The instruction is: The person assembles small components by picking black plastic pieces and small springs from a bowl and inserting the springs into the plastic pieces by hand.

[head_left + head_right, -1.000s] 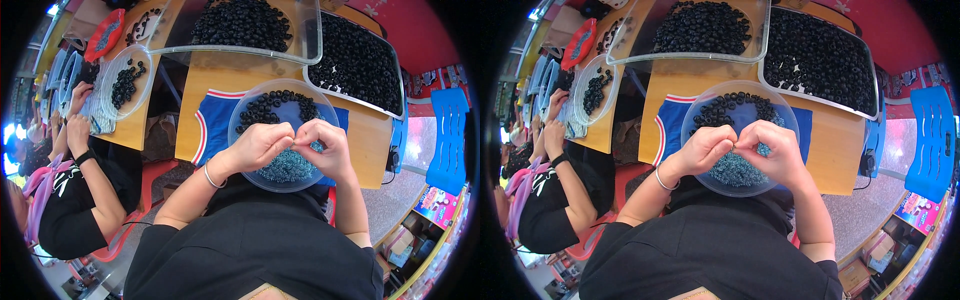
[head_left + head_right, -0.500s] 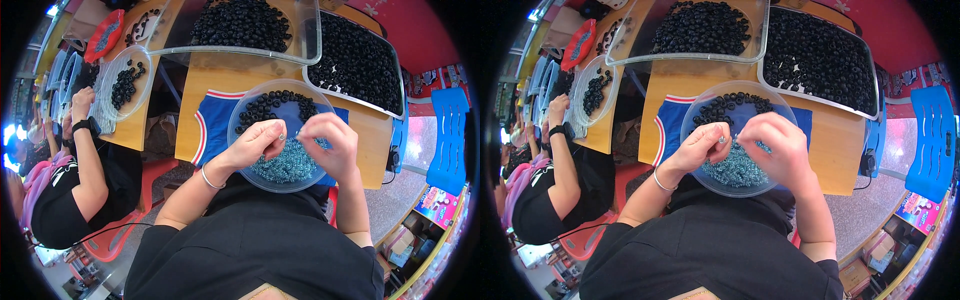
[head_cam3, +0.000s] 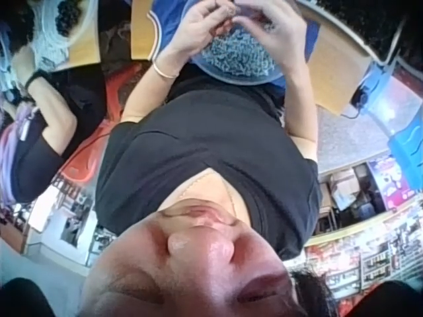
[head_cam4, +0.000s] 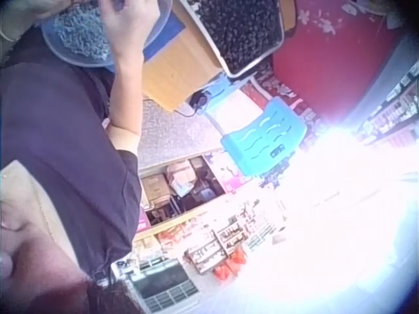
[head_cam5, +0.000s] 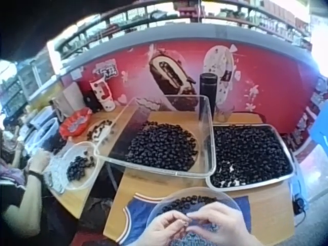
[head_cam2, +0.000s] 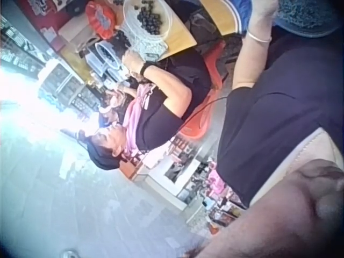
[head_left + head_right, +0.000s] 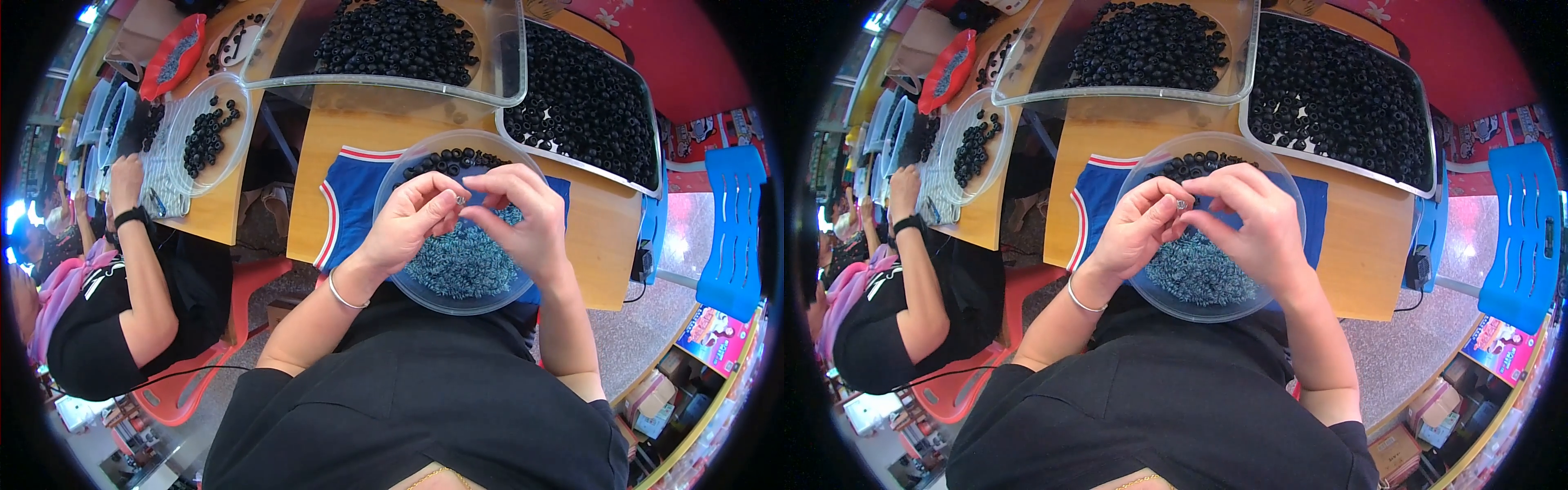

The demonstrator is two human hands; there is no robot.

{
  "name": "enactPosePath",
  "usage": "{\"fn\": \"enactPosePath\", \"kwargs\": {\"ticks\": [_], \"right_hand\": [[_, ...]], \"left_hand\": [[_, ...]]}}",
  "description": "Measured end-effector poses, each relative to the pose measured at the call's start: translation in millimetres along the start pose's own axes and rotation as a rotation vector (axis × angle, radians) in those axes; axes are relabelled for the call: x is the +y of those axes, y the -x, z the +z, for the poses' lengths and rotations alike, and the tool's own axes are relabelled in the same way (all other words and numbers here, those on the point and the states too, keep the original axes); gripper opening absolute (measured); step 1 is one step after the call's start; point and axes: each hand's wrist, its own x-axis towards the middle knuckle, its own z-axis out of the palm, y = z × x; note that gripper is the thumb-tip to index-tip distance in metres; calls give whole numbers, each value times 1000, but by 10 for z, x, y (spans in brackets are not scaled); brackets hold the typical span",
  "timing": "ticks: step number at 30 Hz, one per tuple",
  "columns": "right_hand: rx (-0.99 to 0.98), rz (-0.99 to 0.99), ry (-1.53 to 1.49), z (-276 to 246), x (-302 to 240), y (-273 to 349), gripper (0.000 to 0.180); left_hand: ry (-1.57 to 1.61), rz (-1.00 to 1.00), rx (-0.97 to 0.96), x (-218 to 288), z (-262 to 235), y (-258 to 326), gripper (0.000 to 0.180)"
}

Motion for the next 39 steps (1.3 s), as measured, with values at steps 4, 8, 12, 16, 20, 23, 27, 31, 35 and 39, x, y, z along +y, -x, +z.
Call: {"fn": "enactPosePath", "kwargs": {"ticks": [4, 8, 12, 16, 20, 23, 27, 31, 35, 39], "right_hand": [[57, -47, 20, 63, 24, 56, 22], [66, -41, 32, 67, 17, 89, 19], [78, 55, -15, 46, 2, 124, 15], [51, 123, -50, 18, -16, 142, 13], [16, 204, -148, -14, -23, 162, 11], [-8, 224, -187, -25, -27, 160, 10], [8, 212, -235, -33, -14, 165, 10], [3, 153, -223, -47, -31, 149, 12], [-7, 134, -205, -43, -54, 153, 15], [-4, 80, -198, -29, -52, 159, 18]], "left_hand": [[-18, 39, -25, -57, -2, -11, 21], [-127, 68, 21, -44, 43, 7, 21], [-559, 395, 74, -18, 32, 14, 18], [-932, 606, 5, 57, 40, 20, 19], [-1013, 686, -50, 100, 41, 2, 20], [-1048, 822, -87, 96, 13, -27, 20], [-986, 770, -134, 90, 20, -25, 19], [-928, 770, -167, 65, 27, -43, 11], [-896, 708, -157, 43, 28, -26, 3], [-842, 591, -127, 42, 74, -4, 10]]}}
